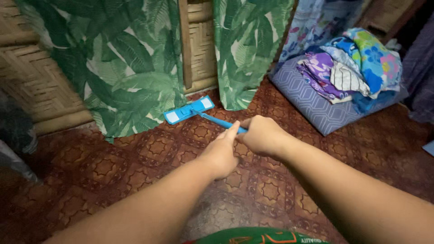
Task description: The person mops the floor using a blue flat mop, moving it across the patterned floor surface around various pieces of furniture and stored items.
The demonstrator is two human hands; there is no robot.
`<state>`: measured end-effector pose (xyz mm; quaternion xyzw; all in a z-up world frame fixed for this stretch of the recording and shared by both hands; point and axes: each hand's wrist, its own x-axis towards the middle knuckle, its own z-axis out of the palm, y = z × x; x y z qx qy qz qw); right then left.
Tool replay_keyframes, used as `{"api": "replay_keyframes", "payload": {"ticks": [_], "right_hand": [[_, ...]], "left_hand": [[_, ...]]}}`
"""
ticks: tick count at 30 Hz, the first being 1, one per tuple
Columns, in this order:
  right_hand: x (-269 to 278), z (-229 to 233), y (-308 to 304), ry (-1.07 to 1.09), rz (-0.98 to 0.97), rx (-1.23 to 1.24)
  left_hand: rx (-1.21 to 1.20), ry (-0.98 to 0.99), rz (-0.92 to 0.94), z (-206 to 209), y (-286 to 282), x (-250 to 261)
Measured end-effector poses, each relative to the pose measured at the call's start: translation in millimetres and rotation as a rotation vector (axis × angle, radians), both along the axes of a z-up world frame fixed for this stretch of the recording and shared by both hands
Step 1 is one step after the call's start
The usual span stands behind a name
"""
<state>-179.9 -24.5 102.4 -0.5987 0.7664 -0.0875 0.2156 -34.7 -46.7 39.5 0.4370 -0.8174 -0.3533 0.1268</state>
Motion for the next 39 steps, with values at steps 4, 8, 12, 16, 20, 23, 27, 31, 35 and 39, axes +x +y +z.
{"api": "replay_keyframes", "payload": {"ticks": [4, 8, 12, 16, 20, 23, 27, 31, 35, 39], "right_hand": [[-0.1, -1.8, -1.8, 0.019, 0.024, -0.009], [-23.9, -16.1, 26.0, 0.011, 0.024, -0.004], [-58.9, -18.1, 75.5, -0.009, -0.079, 0.039], [-89.3, 1.8, 140.3, -0.010, -0.053, 0.037], [-112.0, 48.1, 206.5, -0.014, -0.110, 0.202], [-128.7, 81.2, 243.3, -0.001, -0.136, 0.273], [-164.8, 115.3, 282.8, 0.070, -0.251, 0.398], [-232.6, 135.3, 319.2, 0.159, -0.288, 0.465], [-283.3, 133.8, 342.5, 0.052, -0.256, 0.328], [-261.7, 138.8, 326.2, 0.109, -0.464, 0.351]], "left_hand": [[-0.024, 0.073, 0.039, -7.6, -2.2, -1.9], [-0.063, 0.069, -0.005, -19.1, 10.1, -19.7], [-0.056, 0.039, -0.080, -29.7, 33.4, -48.5], [-0.111, 0.029, -0.154, -30.6, 67.1, -88.6], [-0.032, -0.097, -0.181, -18.2, 107.4, -122.4], [-0.017, -0.149, -0.192, -15.4, 132.6, -145.5], [-0.069, -0.132, -0.246, -19.9, 154.4, -172.1], [-0.066, -0.120, -0.296, -20.8, 170.9, -197.4], [-0.081, -0.073, -0.345, -20.0, 177.9, -209.3], [-0.087, -0.069, -0.325, -19.0, 167.0, -199.6]]}}
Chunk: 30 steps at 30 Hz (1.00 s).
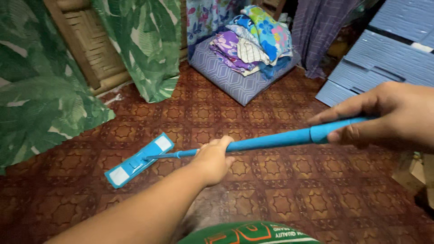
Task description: The person mops the floor using a blue flat mop, moving it across the patterned floor surface around various pieces of furniture and stored items.
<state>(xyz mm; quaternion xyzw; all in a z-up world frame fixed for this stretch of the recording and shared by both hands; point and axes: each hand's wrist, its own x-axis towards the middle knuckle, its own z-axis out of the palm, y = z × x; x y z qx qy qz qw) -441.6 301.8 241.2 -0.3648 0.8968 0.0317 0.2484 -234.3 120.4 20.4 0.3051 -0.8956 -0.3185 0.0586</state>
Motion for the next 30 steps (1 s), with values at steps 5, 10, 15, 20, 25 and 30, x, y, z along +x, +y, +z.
{"api": "replay_keyframes", "payload": {"ticks": [5, 10, 15, 20, 25, 30], "right_hand": [[54.8, 17.8, -41.2, 0.037, -0.030, 0.010], [98.6, 23.1, -82.8, 0.107, 0.074, -0.012], [139.3, 2.9, -126.5, 0.049, 0.242, -0.173], [187.4, -46.1, -177.2, -0.056, 0.427, -0.308], [225.2, -89.6, -222.0, -0.102, 0.583, -0.442], [241.9, -104.4, -240.8, -0.146, 0.615, -0.441]], "left_hand": [[-0.018, 0.046, 0.056, -3.4, -30.4, 20.2], [-0.038, 0.169, 0.148, -5.5, -63.4, 40.1], [-0.070, 0.274, 0.197, 0.9, -92.7, 63.6], [-0.134, 0.185, 0.303, -7.6, -127.3, 106.4], [-0.079, -0.061, 0.429, -10.2, -161.3, 145.0], [-0.088, -0.271, 0.383, 2.9, -173.8, 167.2]]}}
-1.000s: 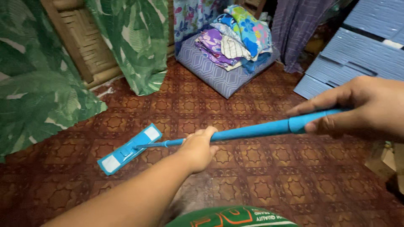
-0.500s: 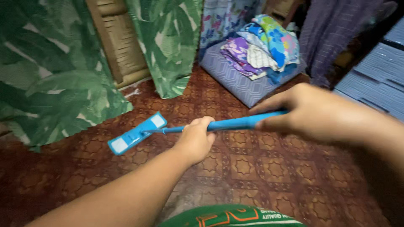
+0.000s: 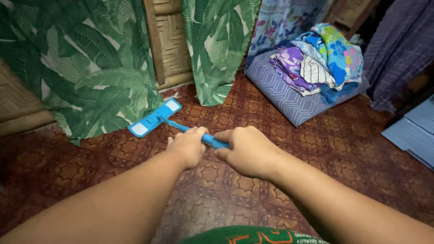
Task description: The person mops the floor using a blue flat mop, moving it across the patterned floor surface around various pieces of furniture and stored items.
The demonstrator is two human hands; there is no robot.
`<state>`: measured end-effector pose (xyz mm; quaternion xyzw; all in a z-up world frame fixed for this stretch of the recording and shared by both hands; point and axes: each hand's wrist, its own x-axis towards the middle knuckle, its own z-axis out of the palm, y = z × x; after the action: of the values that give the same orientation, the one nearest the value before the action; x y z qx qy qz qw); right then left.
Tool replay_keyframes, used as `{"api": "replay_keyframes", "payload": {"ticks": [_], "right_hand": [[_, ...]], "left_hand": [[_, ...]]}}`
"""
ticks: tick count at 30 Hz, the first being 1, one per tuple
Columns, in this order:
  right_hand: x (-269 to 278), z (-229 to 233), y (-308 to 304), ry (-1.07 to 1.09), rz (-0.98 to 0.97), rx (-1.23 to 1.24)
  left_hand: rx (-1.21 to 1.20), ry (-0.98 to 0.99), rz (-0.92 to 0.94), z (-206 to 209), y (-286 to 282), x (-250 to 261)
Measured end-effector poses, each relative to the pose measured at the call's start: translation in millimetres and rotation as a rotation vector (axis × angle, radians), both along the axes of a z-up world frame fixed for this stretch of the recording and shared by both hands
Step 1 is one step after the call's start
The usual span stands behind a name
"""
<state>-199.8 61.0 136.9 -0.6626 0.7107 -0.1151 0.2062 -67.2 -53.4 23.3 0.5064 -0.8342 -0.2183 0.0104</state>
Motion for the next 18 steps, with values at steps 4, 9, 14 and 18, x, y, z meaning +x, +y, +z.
{"api": "replay_keyframes", "payload": {"ticks": [4, 9, 14, 18], "right_hand": [[-3.2, 4.1, -1.7, 0.042, 0.065, -0.009], [-7.4, 7.3, 7.5, -0.012, 0.171, -0.049], [4.8, 8.8, 20.9, -0.031, 0.274, 0.017], [24.8, 8.1, 22.5, -0.037, 0.394, 0.053]], "left_hand": [[-0.036, 0.017, 0.032, 8.7, 10.4, 6.7], [-0.069, -0.029, 0.095, 15.8, 36.9, 18.4], [-0.094, -0.040, 0.219, 12.8, 71.9, 44.9], [-0.099, -0.095, 0.350, 9.8, 97.3, 73.7]]}}
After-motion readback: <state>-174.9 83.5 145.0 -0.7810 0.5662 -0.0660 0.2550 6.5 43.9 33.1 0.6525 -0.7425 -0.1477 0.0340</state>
